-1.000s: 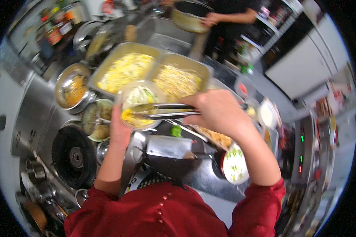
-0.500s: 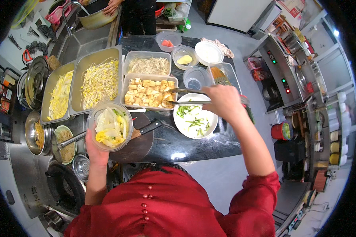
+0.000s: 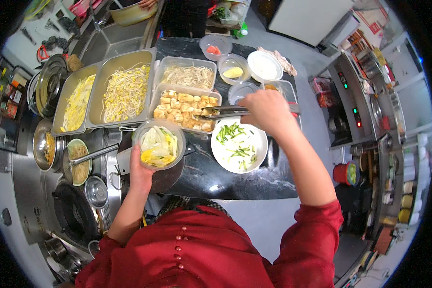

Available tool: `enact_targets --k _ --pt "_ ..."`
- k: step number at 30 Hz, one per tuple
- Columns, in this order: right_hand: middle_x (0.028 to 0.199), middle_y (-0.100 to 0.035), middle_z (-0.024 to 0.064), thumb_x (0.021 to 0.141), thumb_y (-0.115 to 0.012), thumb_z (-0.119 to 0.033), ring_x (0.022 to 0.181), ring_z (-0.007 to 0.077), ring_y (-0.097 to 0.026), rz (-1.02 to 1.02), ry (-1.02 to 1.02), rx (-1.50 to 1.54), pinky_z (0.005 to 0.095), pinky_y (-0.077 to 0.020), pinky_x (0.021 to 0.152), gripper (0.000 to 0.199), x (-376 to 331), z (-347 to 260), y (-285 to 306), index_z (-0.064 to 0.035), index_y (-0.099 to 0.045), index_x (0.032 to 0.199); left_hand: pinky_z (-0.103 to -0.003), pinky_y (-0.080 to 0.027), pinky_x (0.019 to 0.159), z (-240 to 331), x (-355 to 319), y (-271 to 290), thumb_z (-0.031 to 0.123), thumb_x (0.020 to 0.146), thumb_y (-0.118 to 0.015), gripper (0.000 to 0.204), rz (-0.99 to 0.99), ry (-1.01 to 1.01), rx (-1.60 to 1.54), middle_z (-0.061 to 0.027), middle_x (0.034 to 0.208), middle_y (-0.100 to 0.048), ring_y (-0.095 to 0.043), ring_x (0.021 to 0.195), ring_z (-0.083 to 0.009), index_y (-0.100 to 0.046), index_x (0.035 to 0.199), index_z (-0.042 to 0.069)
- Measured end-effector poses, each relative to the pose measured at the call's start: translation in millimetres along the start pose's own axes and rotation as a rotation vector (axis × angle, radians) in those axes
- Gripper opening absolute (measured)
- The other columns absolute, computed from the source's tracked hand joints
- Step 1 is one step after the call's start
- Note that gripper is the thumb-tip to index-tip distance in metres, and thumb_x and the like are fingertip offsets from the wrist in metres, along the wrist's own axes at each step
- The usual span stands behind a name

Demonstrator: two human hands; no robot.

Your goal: The person assembles a noodle bowl by adding bean sprouts, cabbage, tofu, and noodles into a plastic container using tongs. They then add cooked meat from a pan, pour broth from a pot, and add seasonings before placing the container on a counter.

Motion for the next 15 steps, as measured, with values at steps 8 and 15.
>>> enact_targets --k 8,15 --pt "0.094 -0.071 0.022 0.071 -0.083 -0.032 0.084 0.0348 -0.07 0.083 0.134 0.301 0.0399 -0.0542 0.077 0.056 -30.9 -18.1 53.0 -0.0053 -0.07 0.118 -0.044 -0.05 0.101 -6.2 9.4 -42.4 0.046 0.102 -0.046 0.054 -0.088 0.006 -0.033 -0.0083 0.14 -0.053 -0.054 0.129 -0.0225 -0.043 0.142 0.01" --pt "0.095 -0.071 0.0207 0.07 -0.083 -0.032 0.083 0.034 -0.07 0.074 0.042 0.36 0.0381 -0.0541 0.075 0.057 -32.4 -1.1 50.6 -0.0027 -0.07 0.117 -0.043 -0.043 0.109 -6.9 9.6 -37.0 0.049 0.103 -0.041 0.06 -0.13 -0.009 -0.057 -0.0095 0.145 -0.051 -0.05 0.134 -0.024 -0.04 0.147 0.009"
Point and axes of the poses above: each hand's wrist, its own x-axis towards the middle knuckle, its own y-axis out of the back of the hand, z = x × y, the point moved 4 cm from there along x, towards the middle knuckle
